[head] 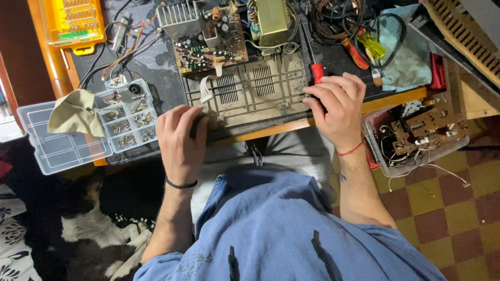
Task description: The person manipulates an electronic circuit board using a screwdriver and by hand, handling small components from a container and adjusting wires.
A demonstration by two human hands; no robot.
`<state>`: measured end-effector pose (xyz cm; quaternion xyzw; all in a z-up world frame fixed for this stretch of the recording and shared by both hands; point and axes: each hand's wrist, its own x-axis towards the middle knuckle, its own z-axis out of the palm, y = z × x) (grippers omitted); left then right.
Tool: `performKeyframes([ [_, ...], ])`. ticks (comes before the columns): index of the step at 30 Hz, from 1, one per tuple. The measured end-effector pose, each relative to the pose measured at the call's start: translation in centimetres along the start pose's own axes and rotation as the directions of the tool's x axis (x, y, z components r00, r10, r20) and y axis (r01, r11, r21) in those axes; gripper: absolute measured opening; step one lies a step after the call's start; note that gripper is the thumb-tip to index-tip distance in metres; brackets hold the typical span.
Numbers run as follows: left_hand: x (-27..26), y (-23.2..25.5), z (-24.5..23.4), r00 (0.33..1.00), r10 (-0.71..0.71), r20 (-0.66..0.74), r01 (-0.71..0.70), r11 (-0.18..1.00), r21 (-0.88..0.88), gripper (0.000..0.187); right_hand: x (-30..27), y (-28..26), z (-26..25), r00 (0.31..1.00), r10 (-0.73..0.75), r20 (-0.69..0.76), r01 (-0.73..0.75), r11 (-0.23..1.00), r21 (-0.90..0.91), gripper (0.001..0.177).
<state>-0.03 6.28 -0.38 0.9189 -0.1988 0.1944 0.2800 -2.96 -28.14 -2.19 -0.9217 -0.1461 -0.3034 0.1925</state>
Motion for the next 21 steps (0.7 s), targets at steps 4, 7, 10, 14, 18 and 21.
performKeyframes([
  [4,-0.2,-0.6,0.3,1.0,-0.027,-0.005,0.027,0.998,-0.062,0.013,-0.3,-0.1,0.3,1.0,0.002,-0.021,-0.002,1.0,0.009,0.015],
  [7,-0.3,-0.3,0.4,1.0,-0.017,-0.014,0.017,0.998,-0.053,0.01,-0.1,-0.4,0.1,1.0,0.008,-0.015,-0.008,1.0,0.016,0.014],
  [10,-0.3,0.1,0.3,1.0,-0.023,-0.002,0.022,0.996,-0.091,0.01,0.1,-0.6,-0.3,1.0,0.01,-0.002,-0.01,1.0,-0.006,0.013],
  [14,0.0,0.4,-0.5,1.0,-0.01,0.002,0.011,0.995,-0.104,0.007,0.3,-0.6,-0.4,1.0,-0.009,0.006,0.009,1.0,-0.022,0.013],
  [18,1.7,0.8,-1.6,0.998,0.053,-0.042,-0.059,0.985,-0.164,0.012,0.9,-1.3,-0.2,0.999,-0.037,-0.027,0.037,0.999,0.019,0.013],
  [21,3.3,1.2,-1.3,0.989,0.125,-0.083,-0.139,0.971,-0.192,0.015,1.8,-2.3,0.7,0.997,-0.047,-0.069,0.052,0.995,0.079,0.011],
])
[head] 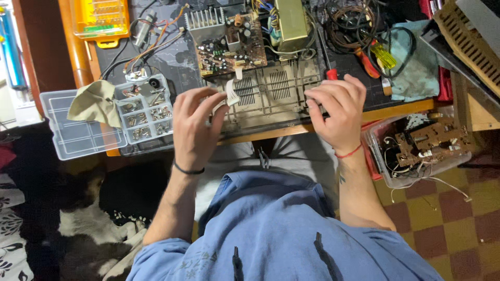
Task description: The person manipulates an electronic circuit board using a screwdriver and by hand, handling small components from a container and adjusting wires.
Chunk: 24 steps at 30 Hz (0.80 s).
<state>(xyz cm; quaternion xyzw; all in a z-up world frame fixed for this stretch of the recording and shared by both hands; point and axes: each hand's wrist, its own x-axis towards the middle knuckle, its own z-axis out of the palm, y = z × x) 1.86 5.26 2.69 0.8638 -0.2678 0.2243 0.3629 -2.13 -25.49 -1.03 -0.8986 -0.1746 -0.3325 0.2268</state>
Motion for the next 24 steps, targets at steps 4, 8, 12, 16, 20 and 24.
performKeyframes([
  [4,1.9,-0.7,1.3,0.997,0.068,0.048,-0.068,0.998,0.001,0.021,0.8,-0.5,1.1,0.999,-0.036,-0.037,0.037,0.999,0.029,0.01],
  [8,4.0,-0.6,2.2,0.991,0.087,0.099,-0.087,0.996,-0.006,0.032,0.9,-0.7,1.5,0.997,-0.038,-0.071,0.041,0.999,0.034,0.012],
  [12,4.8,-2.0,3.7,0.976,0.08,0.204,-0.139,0.946,0.293,0.044,2.3,-2.7,0.6,0.999,-0.04,-0.031,0.04,0.999,0.005,0.012],
  [16,5.9,-1.3,3.5,0.961,0.067,0.269,-0.137,0.959,0.249,0.034,3.2,-3.7,0.5,0.999,0.015,0.049,-0.018,0.998,0.064,0.011],
  [20,6.5,-0.5,3.1,0.955,0.06,0.289,-0.149,0.943,0.298,0.03,4.3,-4.0,1.0,0.993,-0.052,0.103,0.043,0.995,0.092,0.013],
  [24,6.1,-0.7,3.0,0.965,0.068,0.252,-0.168,0.902,0.398,0.038,6.2,-4.5,1.4,0.983,-0.086,0.16,0.07,0.992,0.102,0.018],
])
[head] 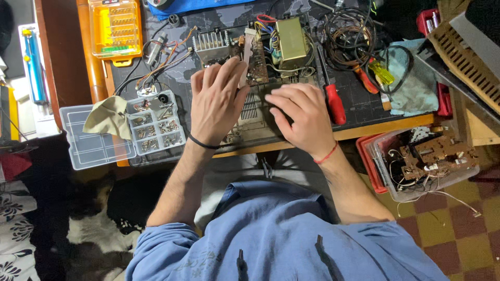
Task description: The person manipulates an electronic circuit board using a screwdriver and by hand, handling small components from a container and adjusting wires.
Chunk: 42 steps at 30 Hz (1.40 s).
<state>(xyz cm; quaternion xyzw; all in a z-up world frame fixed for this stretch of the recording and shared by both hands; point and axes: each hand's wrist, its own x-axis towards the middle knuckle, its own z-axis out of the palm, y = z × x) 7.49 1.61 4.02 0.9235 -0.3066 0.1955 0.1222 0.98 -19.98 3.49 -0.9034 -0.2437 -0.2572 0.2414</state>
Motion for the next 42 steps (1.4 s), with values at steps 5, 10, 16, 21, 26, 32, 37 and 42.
performKeyframes([
  [5,-0.2,0.2,0.1,0.996,-0.046,-0.077,0.042,0.998,-0.051,0.036,2.8,0.0,1.0,0.999,0.018,0.03,-0.018,1.0,0.018,0.029],
  [10,-0.5,-0.1,0.8,0.995,-0.067,-0.078,0.052,0.983,-0.178,0.04,5.2,0.3,1.8,0.998,0.002,0.058,-0.001,1.0,-0.01,0.037],
  [16,-0.6,0.3,1.4,0.998,-0.039,-0.046,0.03,0.983,-0.18,0.035,6.8,0.9,1.7,0.998,0.046,0.042,-0.037,0.98,-0.195,0.034],
  [21,-0.9,0.6,2.3,0.986,-0.124,-0.114,0.096,0.971,-0.22,0.034,7.9,1.9,2.1,0.997,0.014,0.071,0.012,0.94,-0.341,0.035],
  [26,-1.2,0.9,2.6,0.981,-0.158,-0.112,0.138,0.975,-0.174,0.036,8.8,2.4,3.3,0.996,-0.029,0.079,0.05,0.959,-0.28,0.031],
  [32,-1.0,1.0,2.7,0.985,-0.146,-0.095,0.134,0.983,-0.127,0.035,9.6,4.0,5.7,0.976,-0.132,0.172,0.17,0.958,-0.23,0.021],
  [37,-0.7,1.0,2.3,0.979,-0.163,-0.121,0.147,0.981,-0.129,0.03,9.9,5.8,7.3,0.965,-0.136,0.224,0.186,0.958,-0.219,0.025],
  [42,-0.4,1.3,1.8,0.969,-0.183,-0.165,0.176,0.983,-0.059,0.023,9.7,5.9,6.3,0.948,-0.163,0.272,0.218,0.958,-0.185,0.028],
])
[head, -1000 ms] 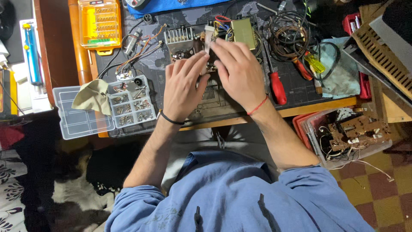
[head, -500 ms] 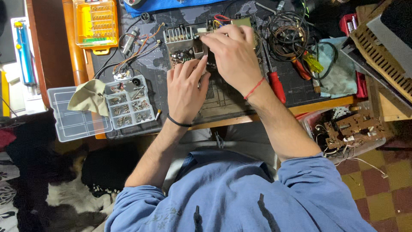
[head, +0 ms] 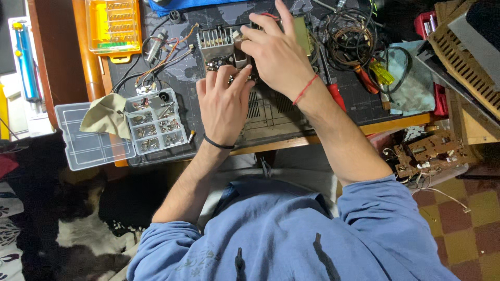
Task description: The person manipulates an electronic circuit board using a screwdriver and by hand, handling small components from a container and adjusting wires.
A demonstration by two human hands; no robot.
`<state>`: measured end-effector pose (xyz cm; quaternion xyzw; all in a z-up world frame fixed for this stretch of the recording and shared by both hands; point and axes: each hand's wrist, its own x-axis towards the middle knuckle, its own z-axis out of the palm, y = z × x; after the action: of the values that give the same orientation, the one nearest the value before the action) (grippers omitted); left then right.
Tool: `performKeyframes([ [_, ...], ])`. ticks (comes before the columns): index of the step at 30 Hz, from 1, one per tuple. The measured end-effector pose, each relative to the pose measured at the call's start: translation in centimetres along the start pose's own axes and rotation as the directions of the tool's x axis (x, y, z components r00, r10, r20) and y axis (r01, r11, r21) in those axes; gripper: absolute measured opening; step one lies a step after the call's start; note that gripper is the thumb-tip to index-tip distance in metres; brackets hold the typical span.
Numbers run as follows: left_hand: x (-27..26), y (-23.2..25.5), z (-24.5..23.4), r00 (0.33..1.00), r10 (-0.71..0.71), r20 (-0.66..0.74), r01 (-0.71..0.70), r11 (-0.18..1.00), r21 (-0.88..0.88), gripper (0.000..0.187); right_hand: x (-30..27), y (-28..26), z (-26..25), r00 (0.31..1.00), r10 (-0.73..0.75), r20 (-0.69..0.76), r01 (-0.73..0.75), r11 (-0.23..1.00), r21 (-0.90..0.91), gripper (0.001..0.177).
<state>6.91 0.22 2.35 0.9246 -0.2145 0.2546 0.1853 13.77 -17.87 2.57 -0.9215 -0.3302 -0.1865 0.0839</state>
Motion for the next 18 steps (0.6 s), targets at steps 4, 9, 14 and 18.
performKeyframes([
  [4,-0.2,-0.1,-0.1,0.999,0.036,0.014,-0.037,0.999,0.031,0.028,-0.6,-1.1,-2.3,0.995,0.017,-0.1,-0.02,0.999,-0.025,0.023],
  [9,-0.4,-0.2,-0.4,1.0,0.006,-0.03,-0.009,0.996,-0.084,0.03,-2.1,-2.1,-4.3,0.983,0.016,-0.184,-0.004,0.998,0.066,0.019],
  [14,-0.1,-2.3,-1.5,0.998,-0.046,-0.031,0.042,0.99,-0.132,0.016,-4.9,-3.3,-5.6,0.984,0.012,-0.18,0.011,0.992,0.127,0.02],
  [18,0.3,-3.6,-1.5,0.997,0.002,0.077,0.0,1.0,-0.024,0.022,-7.4,-4.3,-5.5,0.983,0.015,-0.185,0.012,0.989,0.145,0.02],
])
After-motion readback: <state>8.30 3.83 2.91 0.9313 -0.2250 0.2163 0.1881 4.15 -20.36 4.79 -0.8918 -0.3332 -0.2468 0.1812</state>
